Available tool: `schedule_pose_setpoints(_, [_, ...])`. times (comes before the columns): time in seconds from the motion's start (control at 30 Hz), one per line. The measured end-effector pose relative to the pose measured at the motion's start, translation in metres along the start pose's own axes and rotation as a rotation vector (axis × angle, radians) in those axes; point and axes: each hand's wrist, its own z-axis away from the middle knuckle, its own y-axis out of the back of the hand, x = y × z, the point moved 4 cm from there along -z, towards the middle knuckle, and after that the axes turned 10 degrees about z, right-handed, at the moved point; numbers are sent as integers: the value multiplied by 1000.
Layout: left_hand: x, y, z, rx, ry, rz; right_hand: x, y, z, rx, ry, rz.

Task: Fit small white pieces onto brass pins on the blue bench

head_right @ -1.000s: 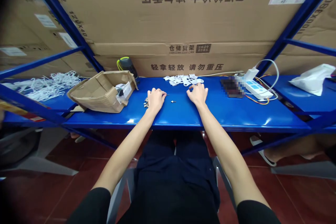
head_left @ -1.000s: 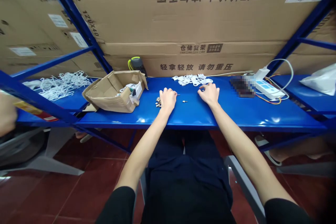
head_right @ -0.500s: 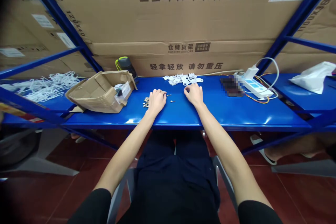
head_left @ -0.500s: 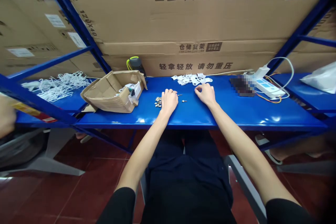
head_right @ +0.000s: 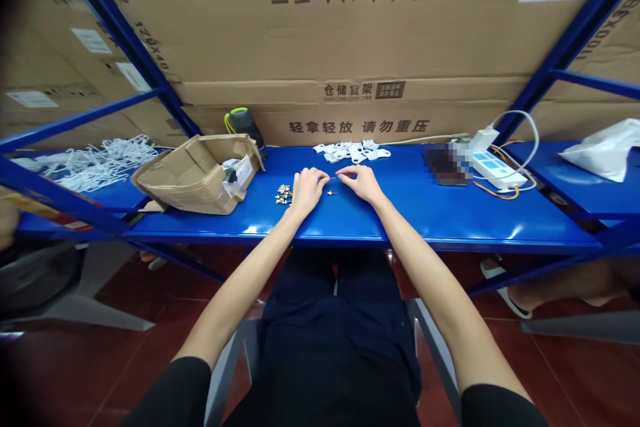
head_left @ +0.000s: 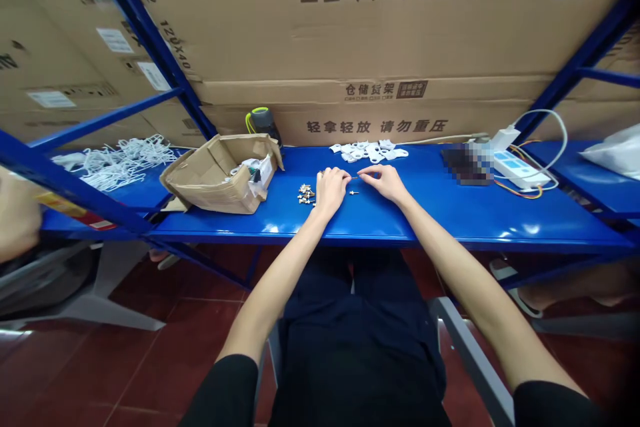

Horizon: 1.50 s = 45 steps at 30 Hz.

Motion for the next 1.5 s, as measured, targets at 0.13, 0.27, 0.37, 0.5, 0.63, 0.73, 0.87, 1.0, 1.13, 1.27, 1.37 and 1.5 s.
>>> schedule_pose_setpoints(0.13, [1, 2, 0, 15, 6, 38, -2, 0, 1, 7, -10, -142])
schedule_pose_setpoints(0.27, [3, 3, 1, 14, -8, 45, -1, -1, 1, 15, -15, -205])
schedule_pose_setpoints(0.37, [3, 3, 1, 28, -17, 47, 0, -2, 1, 6, -24, -230])
schedule_pose_setpoints(0.5, [2, 3, 1, 44, -16, 54, 1, -2, 1, 6, -40, -298])
schedule_pose_setpoints(0.63, [2, 3, 1, 60, -20, 70, 2, -2, 1, 14, -59, -399])
schedule_pose_setpoints(0.73, [2, 4, 1, 70, -15, 80, 2, -2, 1, 17, -66, -436])
schedule_pose_setpoints(0.87, [3, 6, 1, 92, -15, 109, 0, -1, 1, 28, -95, -474])
schedule_pose_setpoints(1.0, [4, 6, 2, 80, -8, 104, 2, -3, 1, 10, -132, -483])
schedule_pose_setpoints(1.13, [5, 6, 1, 63, -38, 67, 3, -4, 1, 14, -115, -447])
schedule_pose_setpoints(1.27, [5, 5, 1, 59, -70, 29, 3, -3, 2, 22, -78, -370])
schedule_pose_setpoints(1.37, [5, 3, 1, 55, -90, 18, 3, -5, 3, 14, -60, -328])
schedule_pose_setpoints(1.5, [5, -1, 1, 57, -119, 48, 1, -7, 2, -19, -27, -339])
